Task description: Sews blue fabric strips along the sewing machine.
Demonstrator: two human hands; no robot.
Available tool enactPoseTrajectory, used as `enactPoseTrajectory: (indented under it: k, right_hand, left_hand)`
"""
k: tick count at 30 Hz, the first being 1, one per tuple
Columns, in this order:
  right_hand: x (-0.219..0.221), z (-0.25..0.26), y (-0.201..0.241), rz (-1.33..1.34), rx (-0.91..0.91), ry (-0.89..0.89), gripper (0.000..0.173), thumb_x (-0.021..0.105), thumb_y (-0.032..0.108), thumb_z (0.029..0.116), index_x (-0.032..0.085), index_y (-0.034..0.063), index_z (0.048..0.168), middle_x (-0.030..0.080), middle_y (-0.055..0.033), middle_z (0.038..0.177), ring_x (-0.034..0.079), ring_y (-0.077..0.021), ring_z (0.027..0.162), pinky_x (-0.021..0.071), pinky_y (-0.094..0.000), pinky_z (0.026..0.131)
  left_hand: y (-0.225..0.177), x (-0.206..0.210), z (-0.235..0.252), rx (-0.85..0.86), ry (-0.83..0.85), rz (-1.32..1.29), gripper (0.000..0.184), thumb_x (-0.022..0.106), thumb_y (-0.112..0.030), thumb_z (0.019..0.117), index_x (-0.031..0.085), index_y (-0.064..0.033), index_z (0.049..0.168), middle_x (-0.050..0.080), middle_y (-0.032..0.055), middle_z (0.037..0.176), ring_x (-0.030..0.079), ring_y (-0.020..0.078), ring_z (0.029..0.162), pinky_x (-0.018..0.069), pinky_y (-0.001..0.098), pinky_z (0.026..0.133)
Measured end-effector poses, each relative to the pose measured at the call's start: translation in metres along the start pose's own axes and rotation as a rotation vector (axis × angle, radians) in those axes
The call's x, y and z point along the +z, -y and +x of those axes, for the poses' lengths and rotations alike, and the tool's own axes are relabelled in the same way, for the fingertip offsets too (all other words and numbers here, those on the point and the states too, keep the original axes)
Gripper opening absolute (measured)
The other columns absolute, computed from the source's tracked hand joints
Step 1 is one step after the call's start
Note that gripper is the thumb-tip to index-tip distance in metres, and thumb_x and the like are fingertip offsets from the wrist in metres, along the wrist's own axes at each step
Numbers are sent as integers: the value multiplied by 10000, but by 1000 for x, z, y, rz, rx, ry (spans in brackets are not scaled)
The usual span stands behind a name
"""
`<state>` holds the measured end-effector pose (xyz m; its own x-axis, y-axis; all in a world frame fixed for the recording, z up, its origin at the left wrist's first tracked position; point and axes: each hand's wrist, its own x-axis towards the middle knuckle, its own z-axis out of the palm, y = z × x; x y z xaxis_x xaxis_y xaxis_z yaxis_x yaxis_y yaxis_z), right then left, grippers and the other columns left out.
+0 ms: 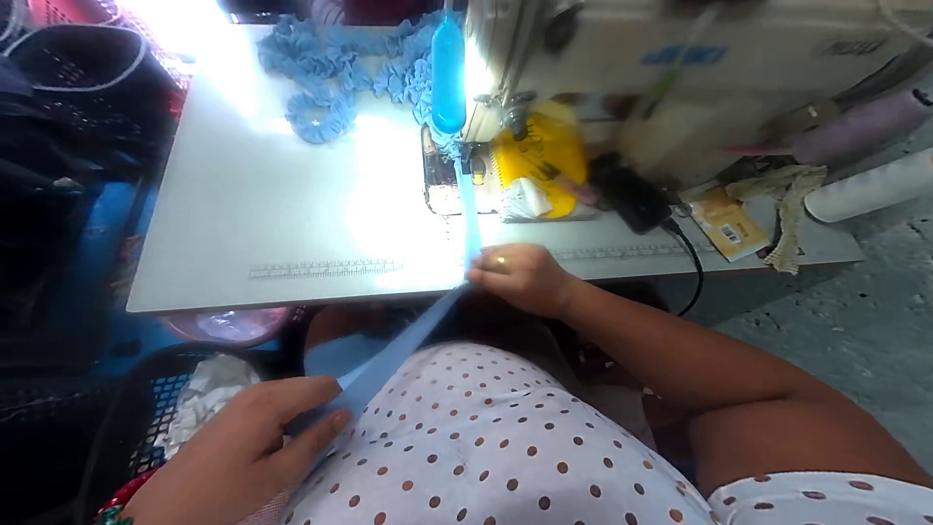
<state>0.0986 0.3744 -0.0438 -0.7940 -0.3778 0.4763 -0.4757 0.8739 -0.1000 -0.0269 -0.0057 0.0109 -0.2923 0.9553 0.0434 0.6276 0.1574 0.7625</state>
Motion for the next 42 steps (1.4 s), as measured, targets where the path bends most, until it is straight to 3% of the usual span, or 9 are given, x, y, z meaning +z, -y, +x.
enactPoseTrajectory:
  k: [3, 7, 11, 14, 18, 22, 27, 36, 42]
  right_hand:
    - [5, 11, -21, -44, 26, -16, 204, 565, -24, 964, 761, 28, 984, 769, -152, 940, 765, -292, 933, 616, -424, 879]
    - [12, 24, -44, -110, 108, -2, 209, 568, -18, 957, 765, 36, 1002, 761, -173, 964, 755, -326, 894, 611, -455, 754]
    - [16, 33, -54, -119, 250, 15, 233, 558, 12, 976, 775, 53, 1051, 763, -178, 1043, 754, -348, 913, 605, -489, 731]
    - [17, 35, -52, -125, 301, 43, 232, 556, 21, 983, 769, 61, 1067, 757, -172, 1069, 745, -349, 982, 603, -495, 795]
    - [12, 42, -34, -45, 334, 17, 261, 565, 79, 1005, 734, 57, 1202, 716, -166, 1245, 653, -348, 1238, 472, -505, 1119]
    - [-3, 63, 23, 197, 295, -67, 261, 651, 150, 963, 742, 67, 1194, 697, -145, 1262, 610, -326, 1274, 459, -509, 1110]
    - [-2, 95, 75, 401, 85, -72, 259, 661, 211, 962, 759, 95, 1172, 717, -104, 1225, 594, -303, 1306, 399, -544, 1170]
    - [-3, 120, 95, 297, -32, -76, 170, 650, 116, 955, 811, 149, 1000, 745, -26, 929, 681, -201, 927, 504, -415, 865]
    - [-36, 107, 106, 23, -169, -9, 175, 605, 73, 970, 778, 91, 948, 741, -60, 869, 691, -209, 796, 526, -378, 742]
  left_hand:
    - [7, 3, -4, -74, -50, -135, 352, 514, -410, 1047, 653, -124, 897, 603, -75, 724, 542, -89, 646, 456, 95, 592]
    - [12, 12, -8, -181, 10, -378, 264, 589, -393, 1017, 687, -163, 933, 650, -126, 816, 579, -102, 706, 491, 88, 632]
    - [18, 25, -3, -207, 151, -785, 172, 629, -363, 1007, 729, -225, 1030, 725, -113, 1088, 673, -29, 948, 565, 159, 795]
    - [25, 32, 0, -128, 176, -971, 141, 658, -349, 995, 742, -239, 1019, 721, -97, 1130, 668, 11, 1041, 564, 197, 865]
    - [8, 18, -3, -70, 26, -546, 220, 684, -359, 969, 628, -209, 818, 585, -111, 963, 554, -59, 950, 474, 109, 788]
    - [-20, 4, -14, -36, -223, 235, 295, 567, -365, 990, 626, -145, 803, 613, 15, 909, 578, 60, 842, 475, 198, 713]
    - [-32, -2, -18, 40, -360, 441, 311, 517, -306, 1003, 636, -136, 772, 636, 14, 806, 593, 132, 829, 431, 349, 823]
    - [-35, -3, -12, 122, -450, 525, 309, 540, -240, 963, 609, -120, 687, 616, 19, 719, 578, 135, 741, 433, 324, 744]
    - [-46, -4, -7, 237, -302, 471, 304, 489, -306, 1039, 581, -128, 810, 633, 44, 806, 579, 161, 759, 416, 333, 734]
